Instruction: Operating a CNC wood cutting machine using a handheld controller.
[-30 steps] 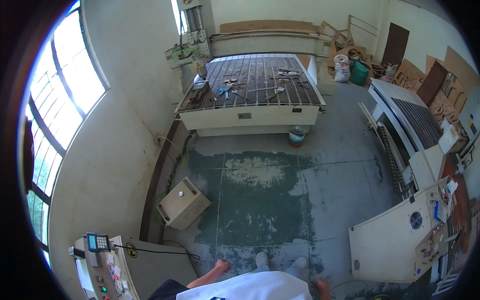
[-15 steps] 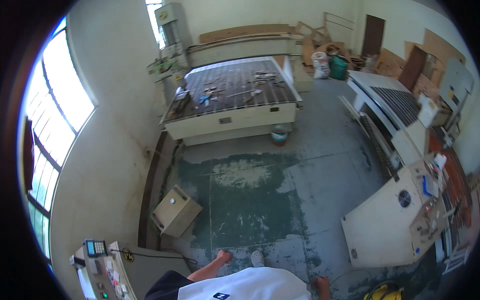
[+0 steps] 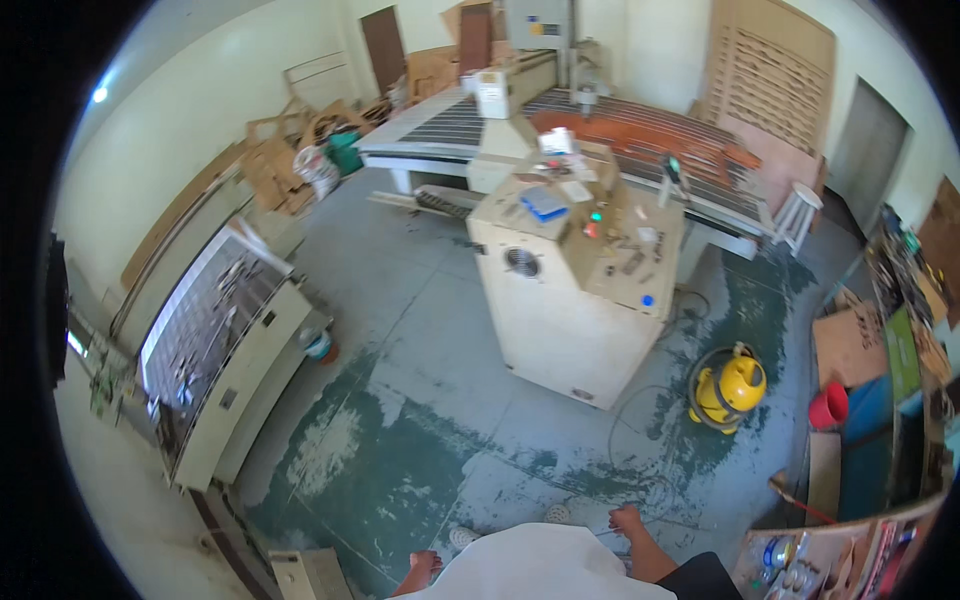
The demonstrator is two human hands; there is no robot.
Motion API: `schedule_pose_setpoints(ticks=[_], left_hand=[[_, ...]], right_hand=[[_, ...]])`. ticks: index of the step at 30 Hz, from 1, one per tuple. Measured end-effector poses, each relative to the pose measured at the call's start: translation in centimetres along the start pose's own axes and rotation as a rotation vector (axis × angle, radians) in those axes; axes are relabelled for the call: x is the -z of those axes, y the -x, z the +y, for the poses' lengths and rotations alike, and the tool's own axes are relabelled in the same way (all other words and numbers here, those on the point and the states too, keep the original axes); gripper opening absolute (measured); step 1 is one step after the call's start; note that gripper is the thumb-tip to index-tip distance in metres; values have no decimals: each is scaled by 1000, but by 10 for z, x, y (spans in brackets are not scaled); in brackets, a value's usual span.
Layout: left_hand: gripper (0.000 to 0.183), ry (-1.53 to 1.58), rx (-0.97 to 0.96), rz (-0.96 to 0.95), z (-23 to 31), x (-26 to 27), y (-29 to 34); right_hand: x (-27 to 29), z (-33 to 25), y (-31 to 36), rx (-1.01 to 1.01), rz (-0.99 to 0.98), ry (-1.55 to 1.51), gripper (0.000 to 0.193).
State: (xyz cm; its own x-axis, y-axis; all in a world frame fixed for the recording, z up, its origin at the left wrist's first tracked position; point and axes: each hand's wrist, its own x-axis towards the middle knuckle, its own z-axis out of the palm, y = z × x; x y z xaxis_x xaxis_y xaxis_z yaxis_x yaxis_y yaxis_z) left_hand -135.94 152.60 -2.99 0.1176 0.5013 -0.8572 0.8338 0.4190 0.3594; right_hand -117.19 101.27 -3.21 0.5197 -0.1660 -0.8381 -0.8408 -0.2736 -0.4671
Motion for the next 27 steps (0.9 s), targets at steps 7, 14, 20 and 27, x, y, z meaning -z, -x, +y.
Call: schedule_pose_setpoints(ticks=[7,14,20,27], left_hand=[[10,-168,-250,-82,88,-73,-10],[11,-404,-438,-125,173,-151,14],[12,-495,-375,-153,215,-199,-12],[13,-472,-385,-350,301,-291,-6]], right_hand=[[47,71,13,-153,70,-223,24],[45,87,17,-269,148,-439,19],[44,70,-3,-342,175,-486,22],[85,-25,-29,-270,191,-665,12]])
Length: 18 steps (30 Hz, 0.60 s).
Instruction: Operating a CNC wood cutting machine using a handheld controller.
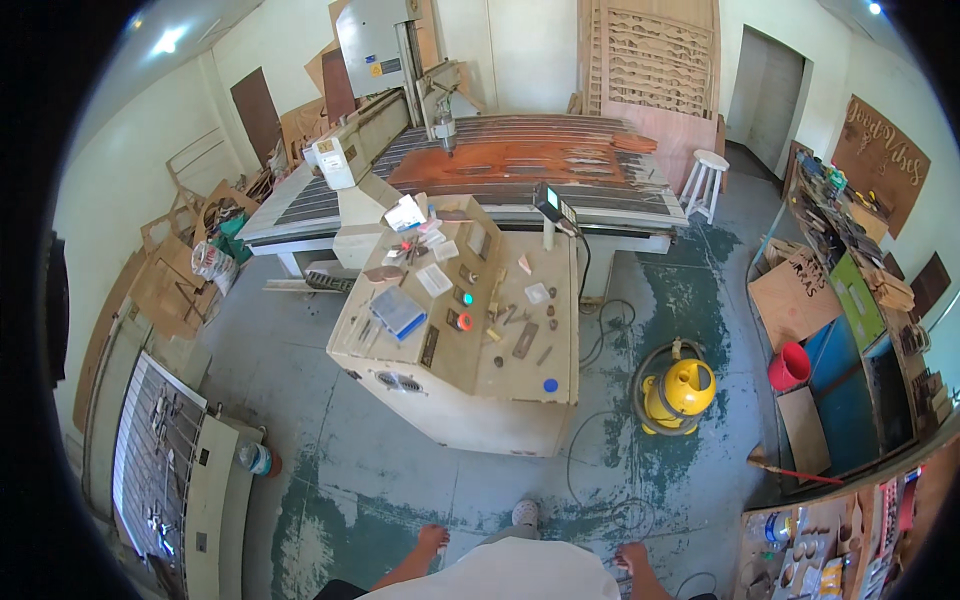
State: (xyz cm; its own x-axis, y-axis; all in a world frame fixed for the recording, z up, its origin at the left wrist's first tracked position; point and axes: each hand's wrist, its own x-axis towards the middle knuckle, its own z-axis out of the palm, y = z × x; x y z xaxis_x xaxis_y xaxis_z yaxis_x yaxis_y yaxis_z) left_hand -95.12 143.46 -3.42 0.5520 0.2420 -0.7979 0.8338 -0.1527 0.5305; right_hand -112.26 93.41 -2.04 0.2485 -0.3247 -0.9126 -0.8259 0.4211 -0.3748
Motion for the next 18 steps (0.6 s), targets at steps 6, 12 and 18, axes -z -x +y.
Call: schedule_pose_setpoints(ticks=[6,12,18], left_hand=[[19,81,-146,-46,78,-7,-31],[14,66,-15,-22,68,-6,-41],[11,150,190,-8,43,-26,-22]], right_hand=[[-22,-82,-17,230,-100,48,22],[-33,-126,-19,228,-15,24,14],[-6,-164,-38,185,61,127,18]])
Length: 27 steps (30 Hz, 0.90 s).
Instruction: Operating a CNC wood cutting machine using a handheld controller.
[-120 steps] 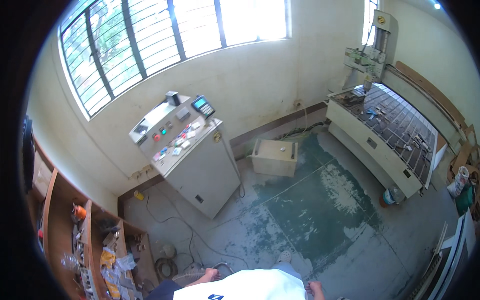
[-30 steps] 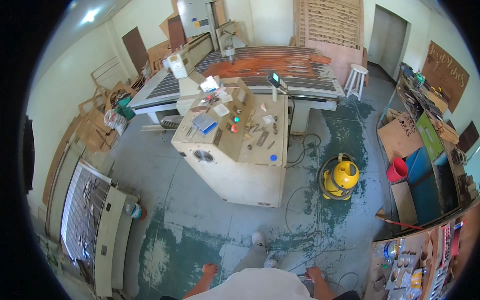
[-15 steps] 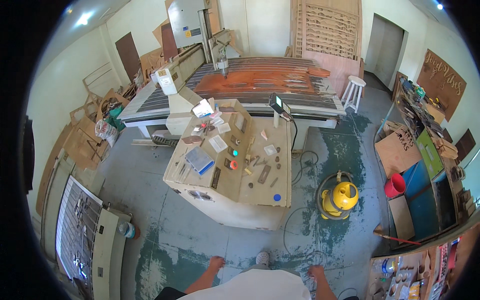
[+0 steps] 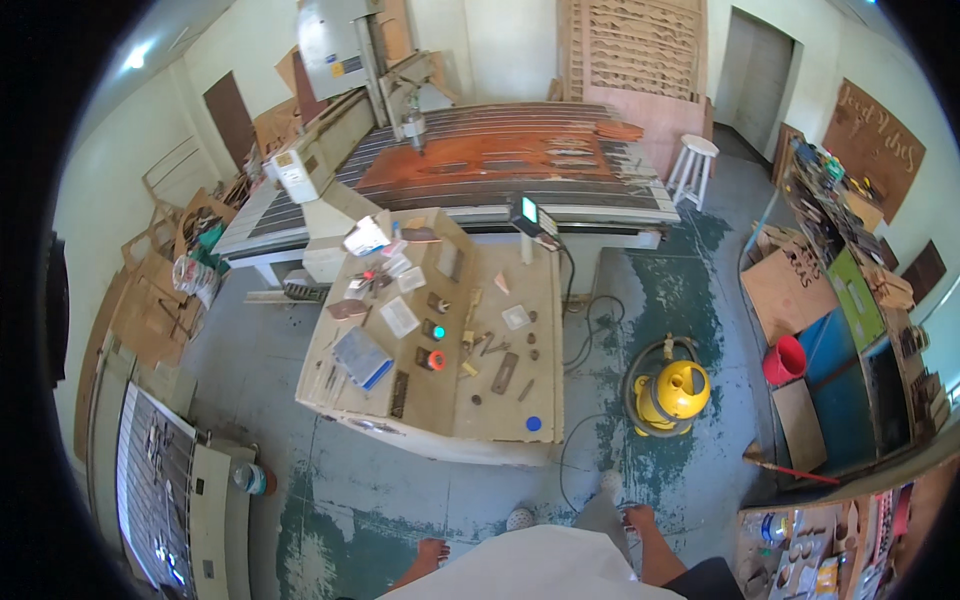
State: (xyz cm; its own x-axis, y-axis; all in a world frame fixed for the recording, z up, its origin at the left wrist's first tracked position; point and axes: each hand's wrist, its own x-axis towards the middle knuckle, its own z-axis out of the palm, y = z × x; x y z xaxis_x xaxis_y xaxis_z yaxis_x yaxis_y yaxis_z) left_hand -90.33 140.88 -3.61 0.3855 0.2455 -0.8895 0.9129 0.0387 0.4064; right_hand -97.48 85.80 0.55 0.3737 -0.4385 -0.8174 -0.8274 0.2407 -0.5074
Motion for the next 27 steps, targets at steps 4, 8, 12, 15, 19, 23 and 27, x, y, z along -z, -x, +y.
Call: schedule_pose_setpoints(ticks=[4,8,12,15,19,23,27], left_hand=[[12,-49,113,65,7,-34,11],[16,184,58,143,10,-82,21],[18,207,-77,220,15,-150,36],[17,51,-114,250,27,-220,60],[23,-215,-314,175,23,-269,84],[32,-92,-391,193,24,-315,132],[27,219,-181,199,-30,-335,136]], right_hand=[[23,-27,-31,-30,16,46,16],[50,-61,-79,61,-46,113,18],[93,-89,-130,83,-89,212,17],[146,-104,-183,106,-65,313,18],[189,-151,-215,83,-127,352,21],[219,-180,-245,93,-125,383,20],[206,-205,-246,176,-157,322,18]])
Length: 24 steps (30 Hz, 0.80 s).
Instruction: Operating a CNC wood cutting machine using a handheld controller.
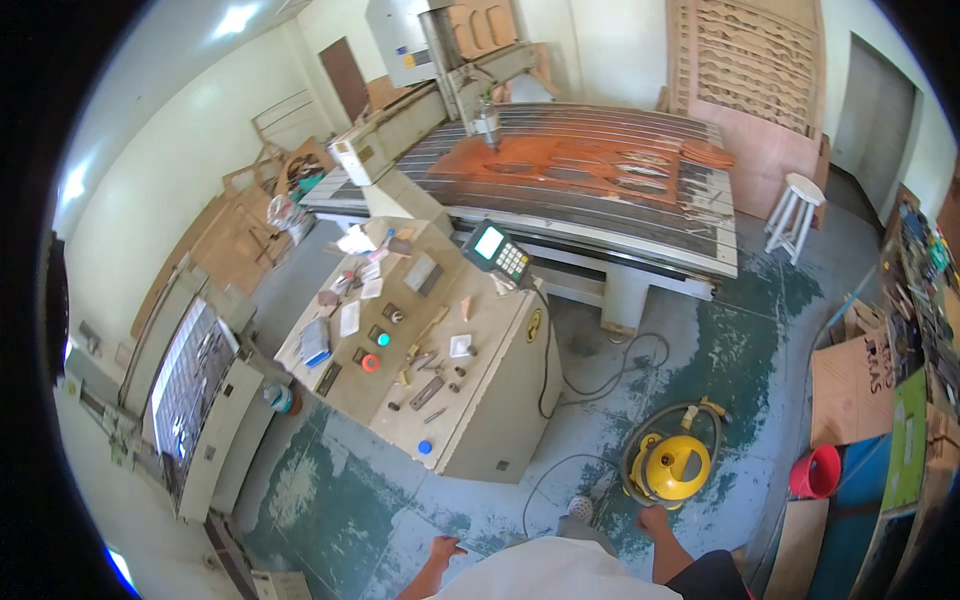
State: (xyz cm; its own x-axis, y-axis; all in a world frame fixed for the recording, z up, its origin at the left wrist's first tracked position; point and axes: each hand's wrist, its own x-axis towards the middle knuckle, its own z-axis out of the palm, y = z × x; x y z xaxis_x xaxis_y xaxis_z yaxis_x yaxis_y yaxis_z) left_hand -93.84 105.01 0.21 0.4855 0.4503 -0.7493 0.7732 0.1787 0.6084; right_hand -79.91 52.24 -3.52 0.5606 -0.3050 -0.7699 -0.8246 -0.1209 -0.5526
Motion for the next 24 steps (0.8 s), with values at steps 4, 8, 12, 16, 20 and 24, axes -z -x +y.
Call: schedule_pose_setpoints(ticks=[4,8,12,16,20,24], left_hand=[[24,63,276,-30,-51,-3,21],[21,14,267,145,-96,-22,56],[22,121,247,142,-135,-27,82],[24,165,260,168,-178,-29,110],[20,123,159,93,-185,-43,127],[16,59,49,44,-177,-47,126]], right_hand=[[-9,-21,0,87,-132,187,20],[-2,-21,11,105,-201,194,22],[23,-2,14,85,-224,377,23],[44,24,24,91,-221,427,23],[67,68,20,123,-229,462,24],[81,91,37,-17,-216,473,24]])
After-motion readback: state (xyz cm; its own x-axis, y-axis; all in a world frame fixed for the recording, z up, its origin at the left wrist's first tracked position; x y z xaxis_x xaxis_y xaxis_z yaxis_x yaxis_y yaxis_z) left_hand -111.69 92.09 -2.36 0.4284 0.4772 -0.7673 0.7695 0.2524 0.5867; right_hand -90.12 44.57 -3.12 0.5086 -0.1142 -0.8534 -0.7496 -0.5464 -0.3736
